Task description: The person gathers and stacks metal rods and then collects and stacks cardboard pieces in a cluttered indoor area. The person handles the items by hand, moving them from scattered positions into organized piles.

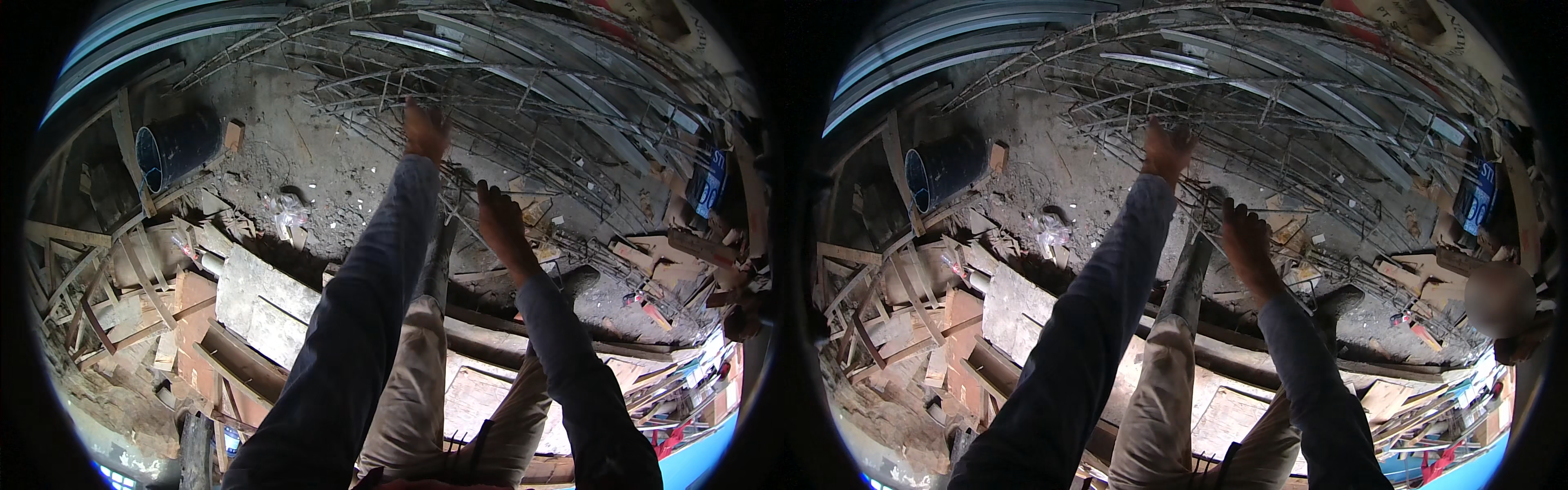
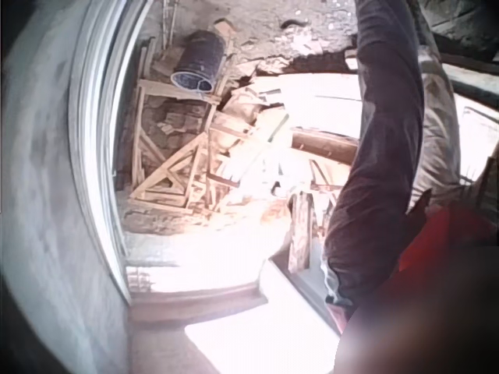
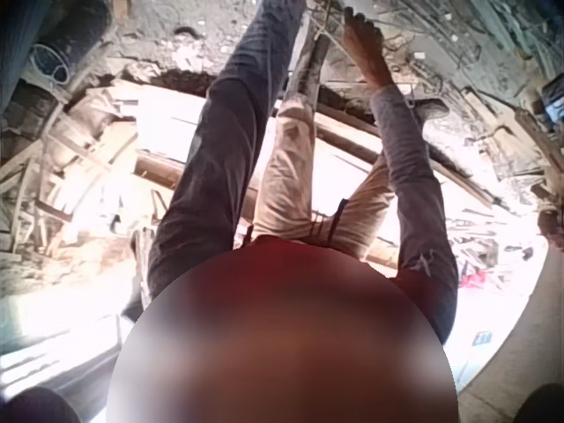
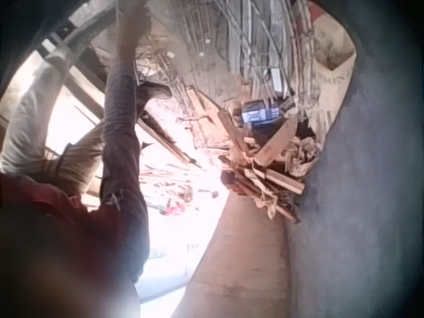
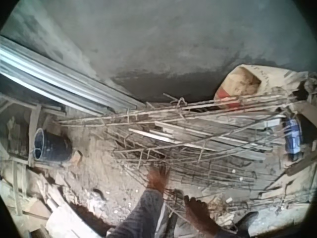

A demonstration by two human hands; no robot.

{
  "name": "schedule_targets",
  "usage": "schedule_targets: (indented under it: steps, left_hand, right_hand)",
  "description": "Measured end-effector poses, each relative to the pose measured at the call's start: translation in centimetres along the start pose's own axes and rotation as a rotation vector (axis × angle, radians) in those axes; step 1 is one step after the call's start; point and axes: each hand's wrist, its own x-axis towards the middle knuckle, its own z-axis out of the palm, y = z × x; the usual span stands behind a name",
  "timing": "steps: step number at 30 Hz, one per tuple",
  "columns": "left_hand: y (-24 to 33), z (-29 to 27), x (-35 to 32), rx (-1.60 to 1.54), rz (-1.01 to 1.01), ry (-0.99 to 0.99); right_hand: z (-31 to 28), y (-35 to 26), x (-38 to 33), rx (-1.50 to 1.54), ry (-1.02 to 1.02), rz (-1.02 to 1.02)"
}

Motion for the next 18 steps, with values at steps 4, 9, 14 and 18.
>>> schedule_targets:
  steps: [4,9,14,18]
  left_hand:
    - [2.6,1.0,0.5,-0.15,0.036,-0.182]
    - [7.3,4.1,-2.8,0.191,0.244,-0.118]
    - [12.1,6.1,-2.6,0.731,0.436,-0.508]
    - [11.9,1.2,-5.1,1.711,0.445,-0.803]
  right_hand:
    - [0.4,0.0,-0.3,-0.075,0.284,-0.111]
    - [1.0,1.0,-2.9,-0.032,0.523,-0.319]
    - [1.4,1.3,-6.4,0.055,0.185,-0.377]
    - [1.2,2.5,-10.7,-0.057,0.317,-0.465]
